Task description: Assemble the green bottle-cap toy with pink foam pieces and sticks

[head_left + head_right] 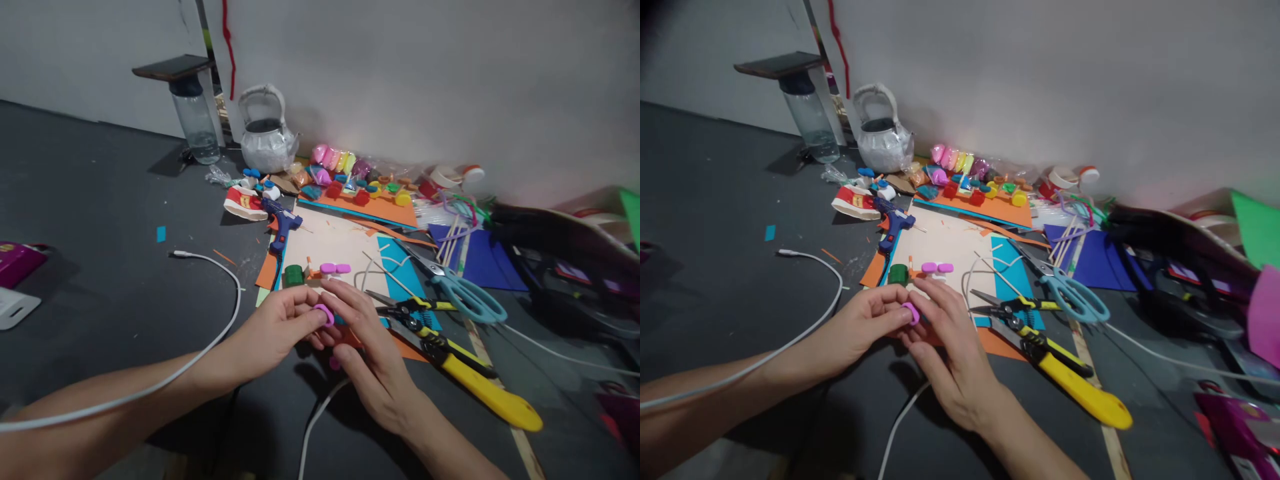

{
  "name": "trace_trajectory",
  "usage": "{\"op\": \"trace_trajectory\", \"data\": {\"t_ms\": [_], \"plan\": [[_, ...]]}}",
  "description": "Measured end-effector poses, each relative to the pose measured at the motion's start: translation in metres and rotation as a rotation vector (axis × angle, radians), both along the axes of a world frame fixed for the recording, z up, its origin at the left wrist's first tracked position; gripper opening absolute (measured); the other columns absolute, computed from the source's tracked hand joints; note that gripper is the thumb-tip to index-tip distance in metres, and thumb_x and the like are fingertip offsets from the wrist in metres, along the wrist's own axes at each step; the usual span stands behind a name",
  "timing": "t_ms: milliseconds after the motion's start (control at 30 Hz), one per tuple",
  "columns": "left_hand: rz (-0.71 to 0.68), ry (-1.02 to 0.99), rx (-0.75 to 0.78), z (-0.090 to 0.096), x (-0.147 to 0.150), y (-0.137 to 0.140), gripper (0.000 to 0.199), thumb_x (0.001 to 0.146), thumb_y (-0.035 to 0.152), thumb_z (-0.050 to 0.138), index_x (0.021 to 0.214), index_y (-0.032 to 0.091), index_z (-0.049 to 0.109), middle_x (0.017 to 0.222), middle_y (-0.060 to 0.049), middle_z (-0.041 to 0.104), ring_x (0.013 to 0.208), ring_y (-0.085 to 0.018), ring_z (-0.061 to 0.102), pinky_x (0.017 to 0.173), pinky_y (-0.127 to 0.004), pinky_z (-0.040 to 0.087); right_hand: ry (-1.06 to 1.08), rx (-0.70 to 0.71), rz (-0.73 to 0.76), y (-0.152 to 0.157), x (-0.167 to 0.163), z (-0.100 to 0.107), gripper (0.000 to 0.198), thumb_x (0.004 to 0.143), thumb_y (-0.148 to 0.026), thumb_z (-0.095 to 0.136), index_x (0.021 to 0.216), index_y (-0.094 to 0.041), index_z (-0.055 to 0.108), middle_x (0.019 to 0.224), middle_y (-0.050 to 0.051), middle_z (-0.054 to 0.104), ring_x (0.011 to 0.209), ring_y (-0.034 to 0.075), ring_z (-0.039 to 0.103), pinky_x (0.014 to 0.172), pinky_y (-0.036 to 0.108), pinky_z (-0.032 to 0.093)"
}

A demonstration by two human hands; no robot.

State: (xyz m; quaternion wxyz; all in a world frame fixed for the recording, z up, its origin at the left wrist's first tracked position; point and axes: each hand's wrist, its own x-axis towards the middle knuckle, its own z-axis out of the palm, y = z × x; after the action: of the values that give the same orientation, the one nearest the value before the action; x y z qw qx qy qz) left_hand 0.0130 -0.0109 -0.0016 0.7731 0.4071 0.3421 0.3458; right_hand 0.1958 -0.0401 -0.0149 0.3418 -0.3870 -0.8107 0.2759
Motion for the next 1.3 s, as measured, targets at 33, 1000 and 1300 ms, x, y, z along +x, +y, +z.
{"op": "trace_trajectory", "data": {"t_ms": [33, 1000, 1300], "plan": [[0.011, 0.009, 0.008, 0.001, 0.0, 0.0, 0.013, 0.086, 0.024, 0.066, 0.091, 0.012, 0.066, 0.078, -0.002, 0.068, 0.071, -0.011, 0.065, 0.07, -0.023, 0.052, 0.008, -0.003, -0.011, 0.0, -0.001, 0.0, 0.046, 0.101, -0.029, 0.045, 0.147, -0.03, 0.04, 0.153, 0.005, 0.041, 0.144, 0.02, 0.034, 0.119, 0.042, 0.029], [0.059, -0.122, -0.113, -0.006, 0.002, 0.001, 0.033, 0.074, 0.035, 0.082, 0.094, 0.013, 0.066, 0.08, -0.001, 0.07, 0.069, -0.011, 0.067, 0.069, -0.023, 0.055, -0.082, 0.169, -0.085, 0.001, -0.003, -0.002, 0.053, 0.097, -0.019, 0.047, 0.149, -0.029, 0.04, 0.145, 0.009, 0.05, 0.136, 0.024, 0.044, 0.112, 0.048, 0.04], [0.047, -0.111, -0.106, 0.0, 0.002, 0.002, 0.034, 0.073, 0.037, 0.082, 0.093, 0.014, 0.067, 0.074, -0.001, 0.07, 0.066, -0.011, 0.066, 0.07, -0.024, 0.054, -0.04, 0.125, -0.099, 0.003, -0.002, -0.004, 0.049, 0.097, -0.02, 0.047, 0.145, -0.029, 0.043, 0.144, 0.009, 0.052, 0.135, 0.025, 0.046, 0.111, 0.05, 0.042]]}}
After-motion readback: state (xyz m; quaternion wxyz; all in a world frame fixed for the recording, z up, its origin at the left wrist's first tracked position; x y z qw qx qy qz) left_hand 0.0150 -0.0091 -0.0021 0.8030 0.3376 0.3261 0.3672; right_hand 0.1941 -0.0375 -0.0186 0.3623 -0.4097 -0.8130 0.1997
